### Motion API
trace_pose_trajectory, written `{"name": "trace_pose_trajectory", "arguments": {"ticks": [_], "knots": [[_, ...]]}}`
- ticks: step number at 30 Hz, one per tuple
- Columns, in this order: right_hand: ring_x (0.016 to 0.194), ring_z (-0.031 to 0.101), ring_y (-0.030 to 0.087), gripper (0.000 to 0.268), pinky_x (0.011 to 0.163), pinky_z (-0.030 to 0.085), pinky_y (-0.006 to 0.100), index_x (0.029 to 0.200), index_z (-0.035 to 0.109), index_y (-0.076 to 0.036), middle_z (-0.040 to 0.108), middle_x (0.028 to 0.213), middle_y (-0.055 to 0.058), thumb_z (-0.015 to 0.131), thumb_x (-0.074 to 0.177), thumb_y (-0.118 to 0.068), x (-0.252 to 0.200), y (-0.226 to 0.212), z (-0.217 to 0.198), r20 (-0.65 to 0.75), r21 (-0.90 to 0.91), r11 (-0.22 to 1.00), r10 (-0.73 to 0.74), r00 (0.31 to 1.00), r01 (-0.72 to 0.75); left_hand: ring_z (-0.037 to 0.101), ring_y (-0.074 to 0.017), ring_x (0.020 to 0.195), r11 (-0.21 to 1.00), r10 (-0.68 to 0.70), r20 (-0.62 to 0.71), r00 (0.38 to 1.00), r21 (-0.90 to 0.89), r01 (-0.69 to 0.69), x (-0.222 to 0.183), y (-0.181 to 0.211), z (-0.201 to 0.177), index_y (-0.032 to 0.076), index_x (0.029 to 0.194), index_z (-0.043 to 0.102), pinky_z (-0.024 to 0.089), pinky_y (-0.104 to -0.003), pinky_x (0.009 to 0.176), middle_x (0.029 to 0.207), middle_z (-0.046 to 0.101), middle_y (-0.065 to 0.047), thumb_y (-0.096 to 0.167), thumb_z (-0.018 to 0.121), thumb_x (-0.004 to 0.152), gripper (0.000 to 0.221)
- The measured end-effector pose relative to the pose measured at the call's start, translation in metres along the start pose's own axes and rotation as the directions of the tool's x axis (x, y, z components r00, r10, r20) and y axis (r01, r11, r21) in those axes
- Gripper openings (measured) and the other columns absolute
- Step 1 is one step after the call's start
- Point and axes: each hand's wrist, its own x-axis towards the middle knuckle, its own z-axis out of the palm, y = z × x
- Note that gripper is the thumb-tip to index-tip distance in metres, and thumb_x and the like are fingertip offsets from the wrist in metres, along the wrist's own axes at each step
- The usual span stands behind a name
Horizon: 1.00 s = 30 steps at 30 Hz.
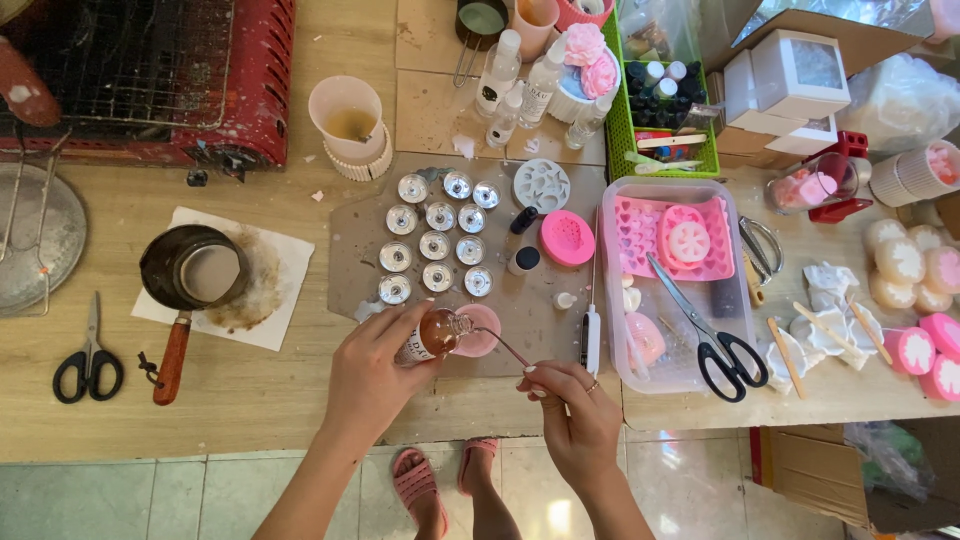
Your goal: The person is mixing blue colorant into melted wax in a small cup using a spoon.
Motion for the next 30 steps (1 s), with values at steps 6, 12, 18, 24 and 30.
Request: {"name": "trace_pose_trajectory", "arguments": {"ticks": [6, 12, 18, 24, 30], "knots": [[0.077, 0.072, 0.019, 0.014, 0.064, 0.057, 0.029, 0.104, 0.071, -0.003, 0.072, 0.096, 0.009, 0.068, 0.092, 0.002, 0.009, 0.006, 0.014, 0.042, -0.16, 0.987, -0.006, 0.999, 0.013, 0.075, -0.0217, 0.095, 0.956, -0.118, -0.026, 0.993, -0.273, 0.107, -0.015, 0.005, -0.001, 0.012, 0.127, 0.068, 0.059, -0.033, 0.079, 0.109, 0.076, -0.006, 0.008, 0.088, 0.063, 0.067], [0.08, 0.071, 0.021, 0.019, 0.058, 0.057, 0.029, 0.108, 0.072, -0.006, 0.072, 0.099, 0.009, 0.068, 0.091, -0.001, 0.018, 0.005, 0.023, 0.128, -0.183, 0.978, 0.127, 0.984, -0.102, 0.076, -0.0186, 0.104, 0.866, -0.226, 0.028, 0.974, -0.453, 0.214, -0.032, 0.006, 0.002, 0.007, 0.129, 0.062, 0.059, -0.033, 0.089, 0.113, 0.077, -0.008, 0.005, 0.089, 0.062, 0.073], [0.073, 0.069, 0.021, 0.049, 0.055, 0.054, 0.032, 0.13, 0.064, -0.007, 0.075, 0.103, 0.009, 0.061, 0.081, 0.001, 0.023, 0.035, 0.006, 0.098, -0.2, 0.933, 0.324, 0.941, -0.301, 0.078, -0.0191, 0.103, 0.769, -0.327, 0.126, 0.937, -0.541, 0.341, -0.053, -0.004, 0.017, 0.004, 0.115, 0.058, 0.061, -0.033, 0.088, 0.106, 0.079, -0.009, 0.011, 0.093, 0.065, 0.061], [0.075, 0.067, 0.032, 0.037, 0.067, 0.053, 0.043, 0.125, 0.065, 0.001, 0.071, 0.093, 0.02, 0.071, 0.091, -0.012, 0.049, 0.086, 0.005, -0.147, -0.501, 0.805, 0.281, 0.948, -0.317, 0.078, -0.0195, 0.101, 0.779, -0.316, 0.098, 0.944, -0.542, 0.317, -0.063, -0.01, 0.021, 0.004, 0.111, 0.058, 0.061, -0.033, 0.088, 0.106, 0.079, -0.009, 0.012, 0.094, 0.064, 0.059], [0.079, 0.07, 0.037, 0.021, 0.07, 0.054, 0.046, 0.105, 0.073, 0.001, 0.071, 0.093, 0.021, 0.071, 0.092, -0.015, 0.05, 0.1, 0.008, -0.095, -0.558, 0.77, 0.311, 0.946, -0.309, 0.078, -0.0201, 0.101, 0.768, -0.298, 0.106, 0.949, -0.564, 0.304, -0.064, -0.013, 0.02, 0.004, 0.111, 0.058, 0.061, -0.033, 0.089, 0.106, 0.078, -0.009, 0.011, 0.094, 0.065, 0.059]]}}
